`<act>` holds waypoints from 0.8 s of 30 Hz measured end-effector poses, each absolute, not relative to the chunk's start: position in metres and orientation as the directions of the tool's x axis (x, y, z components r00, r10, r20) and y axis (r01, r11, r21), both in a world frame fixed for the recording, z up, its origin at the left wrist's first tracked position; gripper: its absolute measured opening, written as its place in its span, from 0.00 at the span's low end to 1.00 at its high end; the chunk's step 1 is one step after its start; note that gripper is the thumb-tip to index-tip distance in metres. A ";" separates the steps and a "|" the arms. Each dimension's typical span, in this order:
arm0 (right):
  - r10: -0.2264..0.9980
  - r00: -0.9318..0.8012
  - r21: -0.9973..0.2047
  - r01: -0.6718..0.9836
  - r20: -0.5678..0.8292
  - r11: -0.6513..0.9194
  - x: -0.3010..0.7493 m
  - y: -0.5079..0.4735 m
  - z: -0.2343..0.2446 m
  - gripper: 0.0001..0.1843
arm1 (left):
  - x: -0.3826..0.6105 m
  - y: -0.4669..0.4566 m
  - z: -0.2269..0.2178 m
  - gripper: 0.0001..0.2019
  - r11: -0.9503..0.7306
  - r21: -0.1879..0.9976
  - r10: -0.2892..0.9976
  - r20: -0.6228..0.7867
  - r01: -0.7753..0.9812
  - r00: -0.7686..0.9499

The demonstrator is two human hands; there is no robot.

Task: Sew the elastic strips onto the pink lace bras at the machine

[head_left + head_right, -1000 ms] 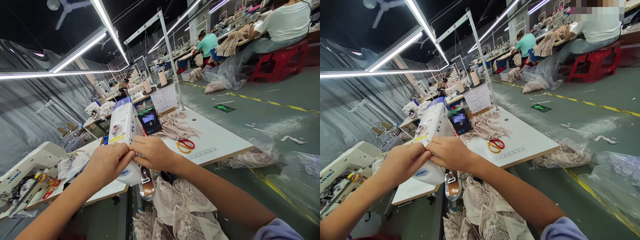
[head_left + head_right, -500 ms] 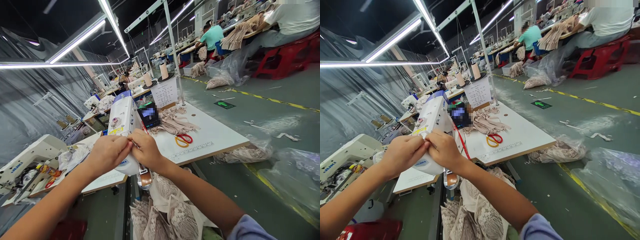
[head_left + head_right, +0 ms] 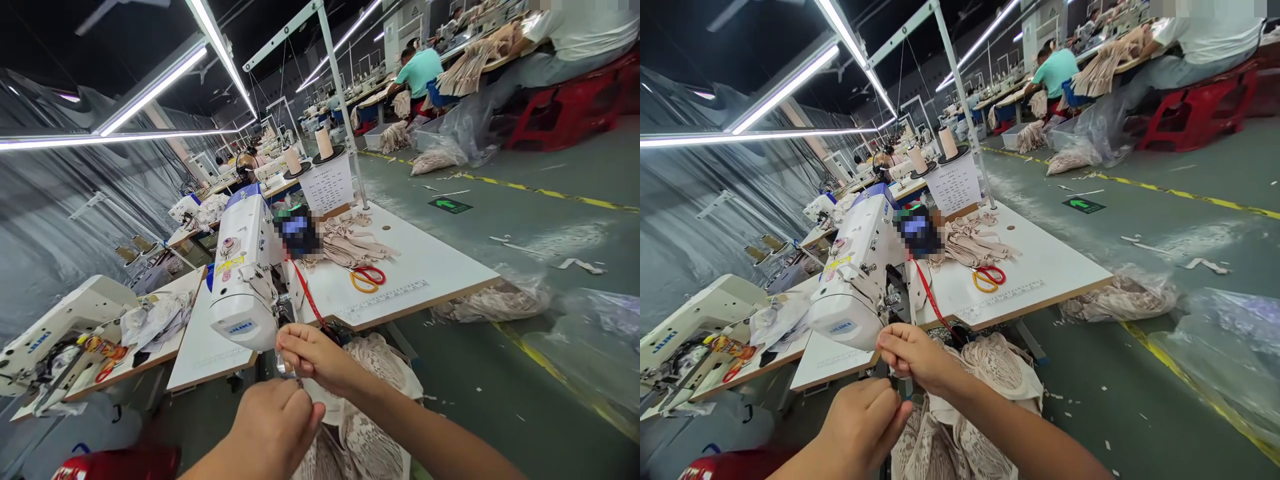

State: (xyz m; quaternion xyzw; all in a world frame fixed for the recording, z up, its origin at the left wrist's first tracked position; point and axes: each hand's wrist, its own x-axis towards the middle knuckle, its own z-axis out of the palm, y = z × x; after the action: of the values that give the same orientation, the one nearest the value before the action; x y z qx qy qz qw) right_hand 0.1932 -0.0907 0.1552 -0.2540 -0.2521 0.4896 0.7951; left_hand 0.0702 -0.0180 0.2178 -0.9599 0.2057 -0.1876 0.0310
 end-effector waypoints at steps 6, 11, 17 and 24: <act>0.800 0.597 -0.678 -0.613 -0.060 0.406 0.228 -0.050 0.096 0.21 | 0.092 -0.011 0.205 0.15 -0.938 -0.092 -0.344 0.173 -0.333 0.923; 0.934 0.337 -0.697 -0.698 -0.116 0.165 0.228 -0.108 0.043 0.18 | 0.110 0.004 0.189 0.20 -0.851 -0.441 -0.326 0.018 -0.286 0.945; 0.846 0.418 -0.660 -0.743 -0.332 0.108 0.244 -0.112 -0.021 0.15 | 0.087 0.056 0.184 0.09 -0.776 -0.434 -0.553 0.119 -0.457 0.825; 0.508 0.795 -0.804 -0.520 -0.333 0.287 0.308 -0.049 -0.048 0.19 | 0.077 0.055 0.160 0.09 -0.897 -0.376 -0.383 0.398 -0.232 0.834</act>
State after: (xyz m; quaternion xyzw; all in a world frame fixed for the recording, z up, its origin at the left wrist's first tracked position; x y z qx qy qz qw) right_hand 0.3077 -0.0494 -0.0475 -0.5038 0.0061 0.3204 0.8022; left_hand 0.0773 0.0553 0.1604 -0.9444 0.1627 -0.2378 0.1583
